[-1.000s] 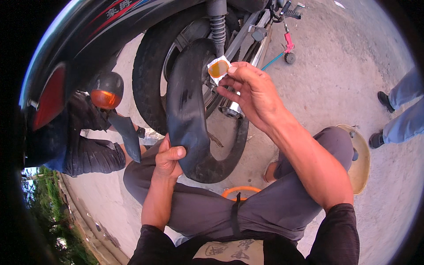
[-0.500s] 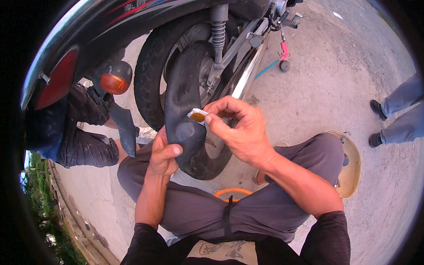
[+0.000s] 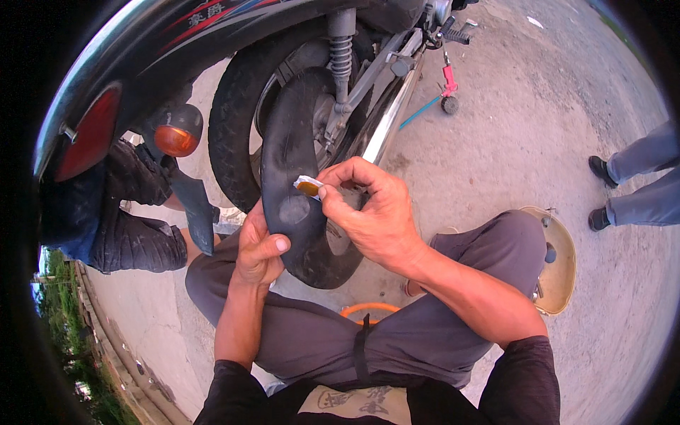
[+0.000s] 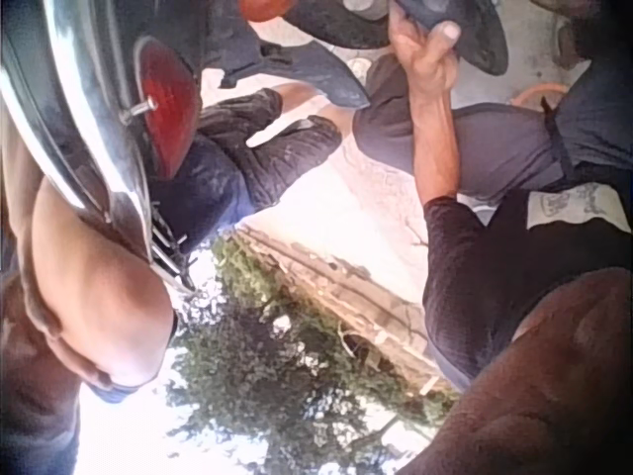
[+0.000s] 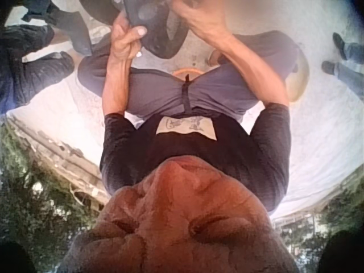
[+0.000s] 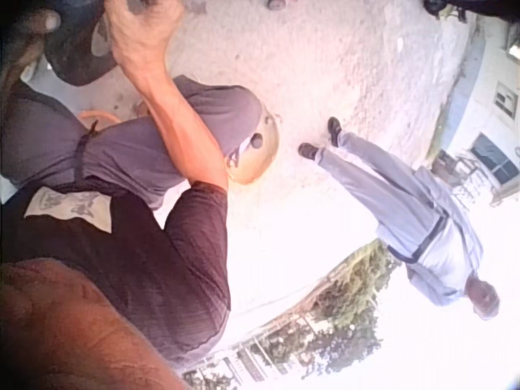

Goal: The person patches a motorcycle tire tube. They pull the tube from the wheel, apply a patch, and then tuck the tube back into the tire by hand and using a tire lever tool.

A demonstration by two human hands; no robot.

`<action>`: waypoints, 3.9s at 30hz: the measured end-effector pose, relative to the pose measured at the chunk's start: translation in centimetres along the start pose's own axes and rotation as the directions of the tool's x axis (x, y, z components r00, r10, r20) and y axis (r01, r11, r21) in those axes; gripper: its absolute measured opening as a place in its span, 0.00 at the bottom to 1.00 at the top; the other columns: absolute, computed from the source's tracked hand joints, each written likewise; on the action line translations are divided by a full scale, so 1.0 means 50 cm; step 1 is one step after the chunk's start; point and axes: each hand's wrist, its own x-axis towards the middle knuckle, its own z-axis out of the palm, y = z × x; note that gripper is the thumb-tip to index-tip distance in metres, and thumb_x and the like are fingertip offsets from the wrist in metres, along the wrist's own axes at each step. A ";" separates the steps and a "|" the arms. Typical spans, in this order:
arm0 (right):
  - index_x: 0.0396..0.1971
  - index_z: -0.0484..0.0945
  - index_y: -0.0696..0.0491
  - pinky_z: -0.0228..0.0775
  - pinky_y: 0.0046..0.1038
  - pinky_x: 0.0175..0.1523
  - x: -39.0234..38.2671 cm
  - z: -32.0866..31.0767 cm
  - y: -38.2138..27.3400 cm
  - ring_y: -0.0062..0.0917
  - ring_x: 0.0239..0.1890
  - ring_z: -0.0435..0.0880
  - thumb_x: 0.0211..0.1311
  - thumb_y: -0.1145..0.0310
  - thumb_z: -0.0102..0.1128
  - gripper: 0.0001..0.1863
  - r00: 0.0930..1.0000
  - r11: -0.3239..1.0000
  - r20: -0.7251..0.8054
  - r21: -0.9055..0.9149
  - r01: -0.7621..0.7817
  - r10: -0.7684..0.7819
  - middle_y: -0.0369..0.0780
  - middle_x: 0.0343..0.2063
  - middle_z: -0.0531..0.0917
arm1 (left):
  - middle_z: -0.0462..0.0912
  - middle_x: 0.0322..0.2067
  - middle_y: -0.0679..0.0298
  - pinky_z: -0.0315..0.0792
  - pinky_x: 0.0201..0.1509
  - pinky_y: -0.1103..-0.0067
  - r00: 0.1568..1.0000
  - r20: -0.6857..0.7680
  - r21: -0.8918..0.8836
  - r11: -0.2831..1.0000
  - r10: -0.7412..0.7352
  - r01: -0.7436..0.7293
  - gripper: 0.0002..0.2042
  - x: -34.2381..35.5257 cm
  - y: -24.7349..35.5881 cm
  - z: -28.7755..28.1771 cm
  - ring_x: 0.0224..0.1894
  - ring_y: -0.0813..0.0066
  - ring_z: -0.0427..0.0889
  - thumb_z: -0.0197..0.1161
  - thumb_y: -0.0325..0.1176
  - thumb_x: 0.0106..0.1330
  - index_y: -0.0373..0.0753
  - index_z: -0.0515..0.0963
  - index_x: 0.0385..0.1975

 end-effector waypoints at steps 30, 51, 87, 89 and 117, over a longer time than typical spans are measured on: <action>0.27 0.77 0.51 0.70 0.31 0.42 0.004 0.005 0.008 0.29 0.37 0.83 0.44 0.77 0.66 0.09 0.874 0.771 0.162 -0.417 0.481 -0.458 0.33 0.31 0.85 | 0.74 0.56 0.55 0.66 0.67 0.72 1.000 -0.018 -0.034 0.999 0.014 -0.015 0.38 -0.003 -0.010 -0.006 0.59 0.67 0.75 0.67 0.23 0.53 0.29 0.59 0.66; 0.61 0.64 0.66 0.74 0.26 0.51 0.011 -0.002 0.026 0.23 0.46 0.81 0.56 0.71 0.73 0.36 0.861 0.828 0.299 0.273 -0.490 0.411 0.43 0.41 0.83 | 0.72 0.59 0.55 0.64 0.68 0.71 1.000 0.000 0.074 0.997 0.002 -0.002 0.38 -0.003 -0.022 -0.004 0.62 0.67 0.73 0.70 0.27 0.56 0.29 0.58 0.66; 0.44 0.79 0.62 0.72 0.42 0.55 -0.109 0.034 0.116 0.47 0.51 0.81 0.50 0.61 0.71 0.25 0.832 0.943 0.458 -0.252 -0.217 0.313 0.53 0.41 0.84 | 0.81 0.40 0.54 0.78 0.43 0.71 0.821 -0.557 0.581 0.765 0.127 0.276 0.20 -0.028 -0.015 -0.066 0.38 0.64 0.81 0.64 0.39 0.68 0.26 0.75 0.48; 0.43 0.80 0.62 0.73 0.42 0.54 -0.117 0.014 0.097 0.47 0.51 0.81 0.50 0.61 0.71 0.24 0.820 0.922 0.471 -0.353 -0.161 0.324 0.53 0.41 0.84 | 0.81 0.43 0.45 0.77 0.45 0.67 0.784 -0.605 0.741 0.459 0.140 0.490 0.28 -0.032 0.001 -0.173 0.39 0.57 0.82 0.69 0.43 0.63 0.18 0.75 0.46; 0.40 0.83 0.57 0.76 0.41 0.50 0.035 -0.240 0.114 0.43 0.47 0.84 0.54 0.58 0.70 0.19 0.782 0.328 0.119 -0.938 -0.115 0.612 0.50 0.39 0.85 | 0.83 0.39 0.64 0.73 0.48 0.78 0.823 -0.502 0.562 0.824 0.267 0.075 0.11 0.133 -0.273 0.027 0.40 0.77 0.80 0.70 0.26 0.60 0.30 0.81 0.41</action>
